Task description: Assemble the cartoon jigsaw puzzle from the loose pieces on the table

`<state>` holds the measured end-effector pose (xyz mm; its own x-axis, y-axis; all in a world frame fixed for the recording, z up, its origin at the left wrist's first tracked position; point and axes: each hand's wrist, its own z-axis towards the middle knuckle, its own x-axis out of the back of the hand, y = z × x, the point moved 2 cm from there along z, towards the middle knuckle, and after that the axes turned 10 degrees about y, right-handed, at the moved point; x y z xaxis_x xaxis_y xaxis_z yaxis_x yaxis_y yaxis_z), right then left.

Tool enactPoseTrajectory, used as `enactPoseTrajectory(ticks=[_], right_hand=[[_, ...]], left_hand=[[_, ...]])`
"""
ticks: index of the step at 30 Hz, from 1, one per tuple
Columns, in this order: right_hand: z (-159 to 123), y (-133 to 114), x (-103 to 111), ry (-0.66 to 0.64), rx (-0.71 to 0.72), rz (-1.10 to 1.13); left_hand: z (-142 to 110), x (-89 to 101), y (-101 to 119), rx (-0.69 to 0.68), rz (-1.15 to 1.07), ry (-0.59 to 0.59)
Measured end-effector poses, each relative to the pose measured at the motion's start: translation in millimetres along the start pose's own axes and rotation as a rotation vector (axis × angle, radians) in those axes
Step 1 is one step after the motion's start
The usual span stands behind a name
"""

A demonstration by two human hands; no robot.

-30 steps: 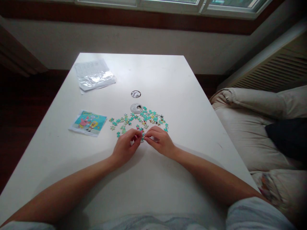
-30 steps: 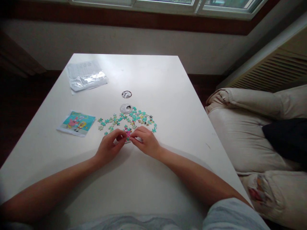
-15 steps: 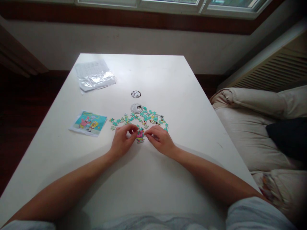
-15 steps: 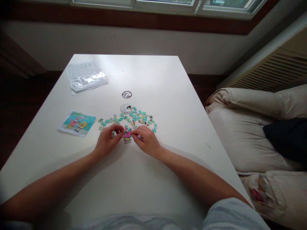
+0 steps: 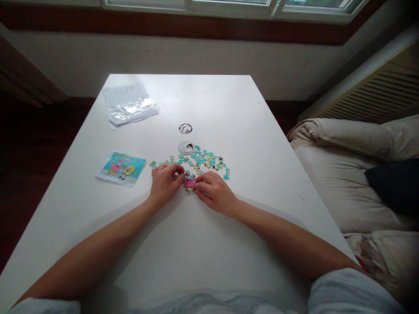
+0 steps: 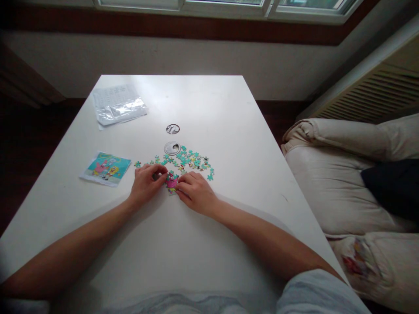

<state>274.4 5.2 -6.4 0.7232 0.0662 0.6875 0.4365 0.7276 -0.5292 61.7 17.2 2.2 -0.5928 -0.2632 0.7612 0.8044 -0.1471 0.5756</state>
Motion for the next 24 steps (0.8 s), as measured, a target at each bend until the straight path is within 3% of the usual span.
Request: enactPoseTrajectory(ticks=[24], right_hand=[[0.5,-0.3,-0.3,0.003,0.011,-0.016]], left_hand=[[5.5,0.9,-3.4,-0.044,0.027,-0.021]])
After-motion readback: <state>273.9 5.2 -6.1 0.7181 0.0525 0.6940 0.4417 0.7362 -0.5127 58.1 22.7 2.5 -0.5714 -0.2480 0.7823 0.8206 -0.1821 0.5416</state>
